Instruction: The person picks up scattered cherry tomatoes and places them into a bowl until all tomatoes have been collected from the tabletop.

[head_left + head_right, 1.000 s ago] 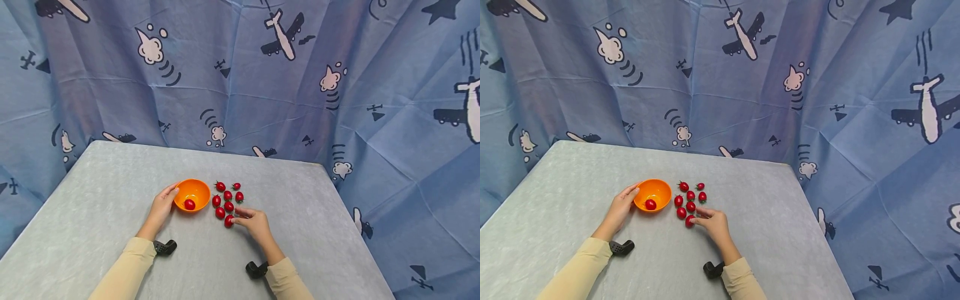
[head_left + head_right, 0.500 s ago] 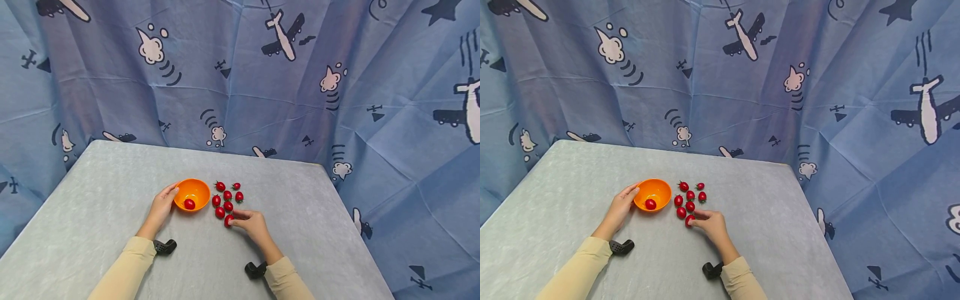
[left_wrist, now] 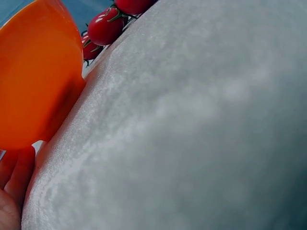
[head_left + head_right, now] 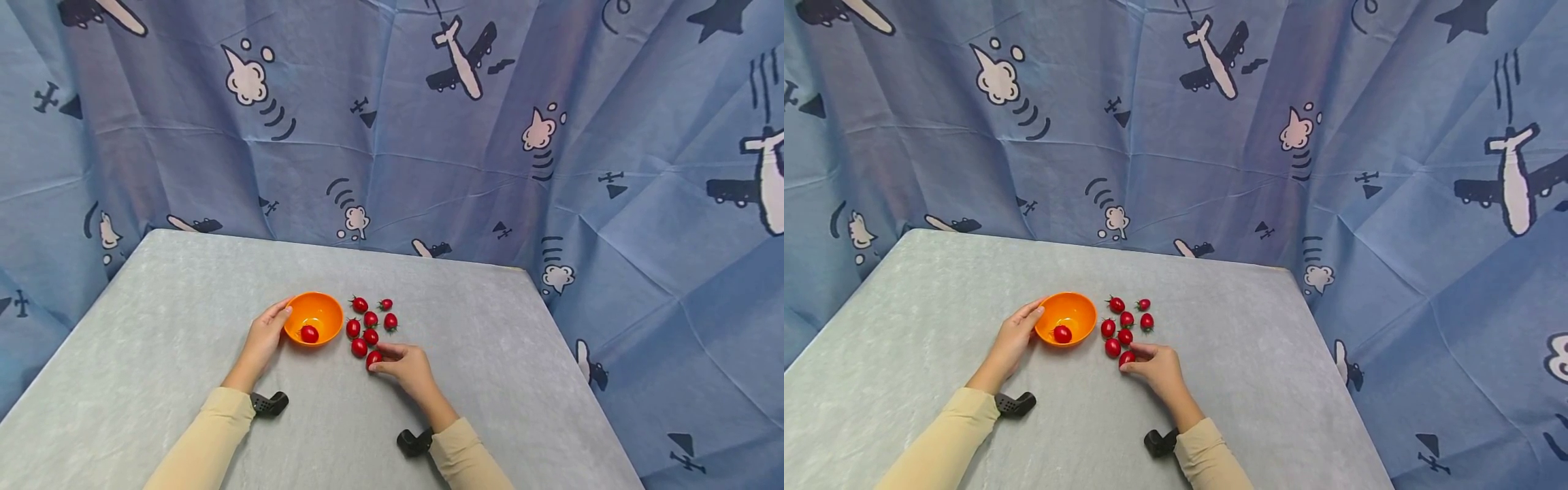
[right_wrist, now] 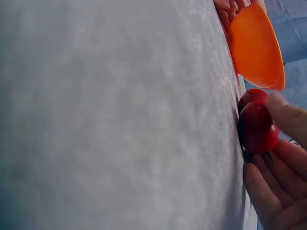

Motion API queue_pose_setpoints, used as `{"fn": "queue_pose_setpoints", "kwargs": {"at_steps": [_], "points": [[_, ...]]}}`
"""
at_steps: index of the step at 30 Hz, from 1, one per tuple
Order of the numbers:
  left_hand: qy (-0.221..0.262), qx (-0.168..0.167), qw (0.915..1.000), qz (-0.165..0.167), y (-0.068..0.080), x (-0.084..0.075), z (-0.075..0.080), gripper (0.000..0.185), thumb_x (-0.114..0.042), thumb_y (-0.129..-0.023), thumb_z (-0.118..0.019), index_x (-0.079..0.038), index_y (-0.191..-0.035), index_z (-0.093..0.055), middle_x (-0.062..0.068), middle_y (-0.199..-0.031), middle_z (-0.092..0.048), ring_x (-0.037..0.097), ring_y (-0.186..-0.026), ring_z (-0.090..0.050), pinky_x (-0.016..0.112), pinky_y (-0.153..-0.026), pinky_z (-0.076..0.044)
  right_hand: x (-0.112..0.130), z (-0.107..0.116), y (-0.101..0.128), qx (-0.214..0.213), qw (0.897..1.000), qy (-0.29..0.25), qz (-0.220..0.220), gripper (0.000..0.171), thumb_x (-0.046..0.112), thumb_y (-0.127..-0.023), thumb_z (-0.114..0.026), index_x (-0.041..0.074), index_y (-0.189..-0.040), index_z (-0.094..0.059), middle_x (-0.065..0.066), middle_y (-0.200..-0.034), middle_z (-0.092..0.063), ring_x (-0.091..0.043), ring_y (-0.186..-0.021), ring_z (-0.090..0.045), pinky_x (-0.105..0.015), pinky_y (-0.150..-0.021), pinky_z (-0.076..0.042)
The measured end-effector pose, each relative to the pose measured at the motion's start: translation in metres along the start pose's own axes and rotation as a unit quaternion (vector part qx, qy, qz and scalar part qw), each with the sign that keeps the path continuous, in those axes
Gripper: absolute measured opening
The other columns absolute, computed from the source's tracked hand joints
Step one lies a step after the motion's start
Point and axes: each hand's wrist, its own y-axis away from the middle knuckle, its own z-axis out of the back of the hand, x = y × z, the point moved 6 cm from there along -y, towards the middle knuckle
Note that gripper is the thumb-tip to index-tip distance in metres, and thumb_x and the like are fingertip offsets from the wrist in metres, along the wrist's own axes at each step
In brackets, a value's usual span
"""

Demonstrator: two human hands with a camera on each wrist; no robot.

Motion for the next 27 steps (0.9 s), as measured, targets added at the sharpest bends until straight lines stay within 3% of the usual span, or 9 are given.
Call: {"fn": "queue_pose_setpoints", "kwargs": {"at_steps": [13, 27], "points": [[-0.001, 0.001, 1.0000, -0.005, 0.0002, -0.0001, -0.0003, 0.049, -0.030, -0.105, -0.048, -0.005, -0.147, -0.047, 0.014, -0.153, -0.046, 0.025, -0.143, -0.041, 0.039, -0.121, -0.031, 0.0027, -0.0016, -0.0008, -0.003, 1.000, 0.022, 0.021, 0.042, 0.015, -0.073, -0.088, 0.004, -0.111, -0.076, -0.014, -0.111, -0.075, -0.027, -0.108, -0.070, -0.038, -0.089, -0.058], [0.001, -0.001, 1.0000, -0.008, -0.0006, -0.0001, 0.0009, 0.048, -0.029, -0.105, -0.048, -0.005, -0.147, -0.048, 0.014, -0.153, -0.047, 0.024, -0.142, -0.041, 0.039, -0.122, -0.030, 0.0041, -0.0008, 0.0022, -0.014, 0.999, 0.047, 0.004, 0.041, 0.018, -0.073, -0.089, 0.006, -0.111, -0.077, -0.012, -0.112, -0.075, -0.029, -0.115, -0.065, -0.043, -0.095, -0.055]]}}
